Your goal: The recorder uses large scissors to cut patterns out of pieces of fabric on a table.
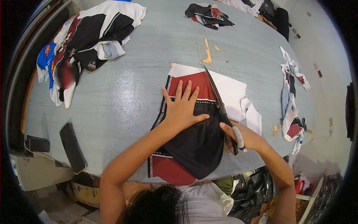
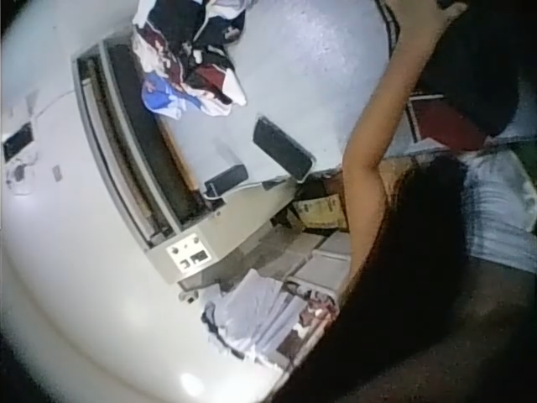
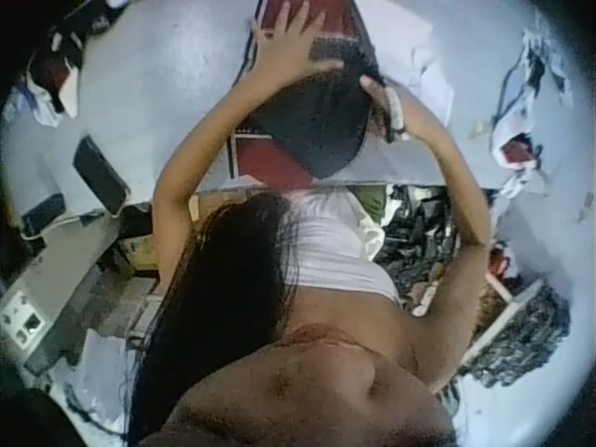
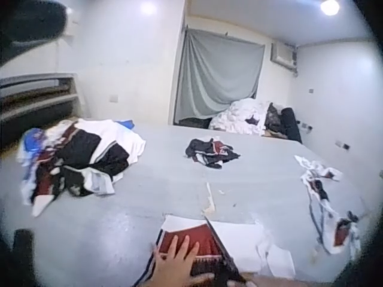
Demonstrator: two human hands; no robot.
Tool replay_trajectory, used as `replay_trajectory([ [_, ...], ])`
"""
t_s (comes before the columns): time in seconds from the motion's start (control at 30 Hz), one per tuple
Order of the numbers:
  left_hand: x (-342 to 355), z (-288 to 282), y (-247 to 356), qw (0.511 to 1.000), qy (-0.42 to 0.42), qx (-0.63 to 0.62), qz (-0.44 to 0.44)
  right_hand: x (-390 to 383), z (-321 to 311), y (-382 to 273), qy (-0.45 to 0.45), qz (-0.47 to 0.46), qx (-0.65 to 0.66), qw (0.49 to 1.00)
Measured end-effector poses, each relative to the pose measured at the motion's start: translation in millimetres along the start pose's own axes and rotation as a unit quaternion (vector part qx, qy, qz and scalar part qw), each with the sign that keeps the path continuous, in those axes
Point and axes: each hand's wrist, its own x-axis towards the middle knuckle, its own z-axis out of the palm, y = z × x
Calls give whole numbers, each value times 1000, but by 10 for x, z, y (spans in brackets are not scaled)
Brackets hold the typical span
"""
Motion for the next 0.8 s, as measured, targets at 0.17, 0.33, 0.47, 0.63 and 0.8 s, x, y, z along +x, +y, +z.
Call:
replay_trajectory([
  [0.17, -2, 6, -8, 1000, -1, 1, -2, 26, 6, 28, 4, 4, -10, 1000],
  [0.33, 6, -3, -33, 1000, 3, 2, 2, 9, 8, 38, 7, -26, 0, 1000],
  [0.47, 20, -52, -162, 1000, 3, 9, 19, 29, 44, 343, -2, -15, 80, 997],
  [0.63, 7, -237, -510, 992, 0, -38, 117, -423, 808, 628, 93, -27, 493, 864],
  [0.8, -260, -614, -73, 982, 60, -149, -101, -695, 1705, 1129, 327, -120, 699, 624],
])
